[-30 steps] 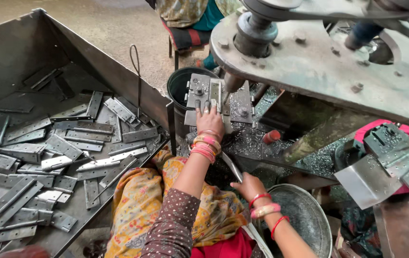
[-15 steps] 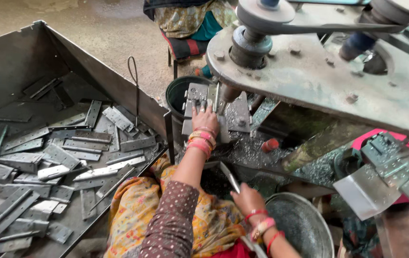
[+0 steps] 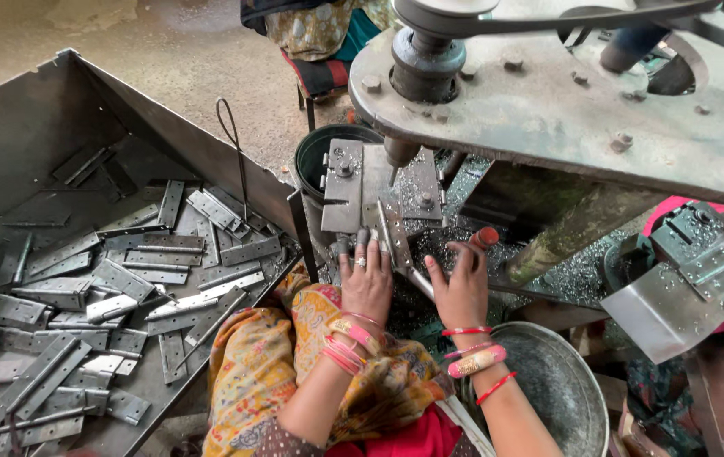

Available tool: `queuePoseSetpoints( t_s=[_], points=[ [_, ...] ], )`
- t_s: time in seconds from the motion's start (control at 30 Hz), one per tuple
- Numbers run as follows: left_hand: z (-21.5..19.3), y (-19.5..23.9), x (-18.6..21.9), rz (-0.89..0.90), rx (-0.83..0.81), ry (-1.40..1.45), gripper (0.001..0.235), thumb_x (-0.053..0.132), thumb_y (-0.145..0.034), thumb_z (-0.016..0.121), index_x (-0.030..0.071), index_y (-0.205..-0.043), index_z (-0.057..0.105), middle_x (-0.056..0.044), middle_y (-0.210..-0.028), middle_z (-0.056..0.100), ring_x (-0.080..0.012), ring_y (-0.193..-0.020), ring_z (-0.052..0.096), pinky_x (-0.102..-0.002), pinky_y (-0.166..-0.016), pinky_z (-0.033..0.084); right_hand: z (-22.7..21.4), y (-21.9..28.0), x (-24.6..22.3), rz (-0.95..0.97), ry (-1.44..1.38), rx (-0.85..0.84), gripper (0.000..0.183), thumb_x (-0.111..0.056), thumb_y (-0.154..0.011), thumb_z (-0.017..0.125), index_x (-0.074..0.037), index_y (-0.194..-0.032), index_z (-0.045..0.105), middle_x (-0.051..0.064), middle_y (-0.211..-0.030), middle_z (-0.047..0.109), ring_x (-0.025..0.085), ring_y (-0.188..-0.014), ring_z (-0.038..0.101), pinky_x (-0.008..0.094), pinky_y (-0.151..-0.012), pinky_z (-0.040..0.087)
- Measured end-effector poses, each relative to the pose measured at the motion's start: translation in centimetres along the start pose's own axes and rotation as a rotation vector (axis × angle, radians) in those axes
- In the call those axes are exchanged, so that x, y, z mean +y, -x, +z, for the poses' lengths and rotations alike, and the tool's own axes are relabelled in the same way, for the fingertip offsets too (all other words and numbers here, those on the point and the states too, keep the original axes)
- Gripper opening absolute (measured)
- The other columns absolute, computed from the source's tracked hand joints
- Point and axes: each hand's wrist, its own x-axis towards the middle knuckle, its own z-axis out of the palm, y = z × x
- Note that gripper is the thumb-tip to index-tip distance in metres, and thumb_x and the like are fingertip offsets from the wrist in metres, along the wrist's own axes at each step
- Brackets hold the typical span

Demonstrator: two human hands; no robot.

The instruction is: The person repeatedly takes metal hinge components from a bin, places them on a drilling machine jig, and uses a lever to drill holes into them before setting them aside.

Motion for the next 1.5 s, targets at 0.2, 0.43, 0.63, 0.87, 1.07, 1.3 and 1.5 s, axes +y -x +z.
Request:
queuePoseSetpoints(
  t_s=[0.2, 0.43, 0.63, 0.87, 1.07, 1.3, 1.5],
  points=[
    [-0.4, -1.5, -2.4, 0.13, 0.152, 0.409, 0.02, 0.02, -0.095, 0.061, 0.009, -0.11, 0.064, -0.008, -0.116, 0.065, -0.0274, -0.117, 0.061, -0.059, -0.115, 0.035, -0.1, 0.3, 0.2, -0.026, -0.015, 0.095, 0.046, -0.032, -0.097, 0.071, 0.002, -0.125, 0.056, 0.024, -0.126, 0.054, 0.045, -0.119, 0.056, 0.051, -0.101, 0.046],
    [0.9, -5.9, -1.2, -0.094, 0.129, 0.449, 0.016, 0.016, -0.101, 0.062, 0.008, -0.115, 0.06, -0.012, -0.122, 0.064, -0.0268, -0.103, 0.064, -0.044, -0.098, 0.051, 0.4, 0.9, 0.6, 0.086, -0.037, 0.059, 0.049, -0.036, -0.097, 0.069, -0.001, -0.128, 0.056, 0.025, -0.128, 0.052, 0.044, -0.116, 0.056, 0.051, -0.096, 0.049],
    [3.8, -6.1, -1.1, -0.032, -0.397, 0.217, 0.046, 0.024, -0.095, 0.058, 0.005, -0.137, 0.058, -0.017, -0.149, 0.049, -0.0304, -0.124, 0.057, -0.045, -0.104, 0.045, 0.3, 1.1, 0.7, 0.062, -0.007, 0.047, 0.049, -0.041, -0.097, 0.067, -0.002, -0.126, 0.058, 0.024, -0.123, 0.056, 0.044, -0.114, 0.057, 0.05, -0.095, 0.048],
    [2.0, -2.8, -2.1, -0.204, -0.525, 0.173, 0.069, 0.056, -0.1, 0.043, 0.001, -0.141, 0.052, -0.014, -0.164, 0.033, -0.0318, -0.149, 0.03, -0.055, -0.122, 0.015, 0.6, 1.4, 1.2, 0.157, -0.079, -0.057, 0.053, -0.047, -0.096, 0.065, -0.003, -0.123, 0.057, 0.021, -0.124, 0.056, 0.038, -0.105, 0.061, 0.047, -0.093, 0.051],
    [2.0, -4.2, -1.0, -0.147, -0.367, 0.215, 0.063, 0.057, -0.1, 0.041, 0.01, -0.139, 0.055, -0.01, -0.156, 0.041, -0.0298, -0.149, 0.029, -0.06, -0.122, 0.007, 0.8, 1.0, 0.9, 0.056, 0.039, -0.042, 0.051, -0.047, -0.096, 0.067, -0.003, -0.12, 0.06, 0.024, -0.121, 0.056, 0.044, -0.108, 0.06, 0.05, -0.092, 0.05],
    [4.1, -5.8, -2.2, -0.208, -0.498, 0.276, 0.052, 0.044, -0.095, 0.054, 0.013, -0.136, 0.06, -0.007, -0.16, 0.04, -0.0295, -0.152, 0.029, -0.059, -0.124, 0.01, 1.5, 2.4, 2.5, 0.069, 0.126, -0.213, 0.056, -0.051, -0.089, 0.07, -0.004, -0.118, 0.061, 0.021, -0.118, 0.063, 0.043, -0.106, 0.064, 0.05, -0.086, 0.053],
    [3.8, -3.5, -2.0, -0.358, -0.275, 0.507, 0.045, 0.033, -0.091, 0.06, 0.015, -0.132, 0.065, -0.011, -0.152, 0.052, -0.0311, -0.139, 0.047, -0.053, -0.115, 0.035, 4.1, 8.6, 6.4, 0.363, 0.291, -0.758, 0.066, -0.065, -0.085, 0.071, -0.007, -0.115, 0.063, 0.024, -0.106, 0.072, 0.043, -0.103, 0.069, 0.05, -0.087, 0.055]
  ],
)
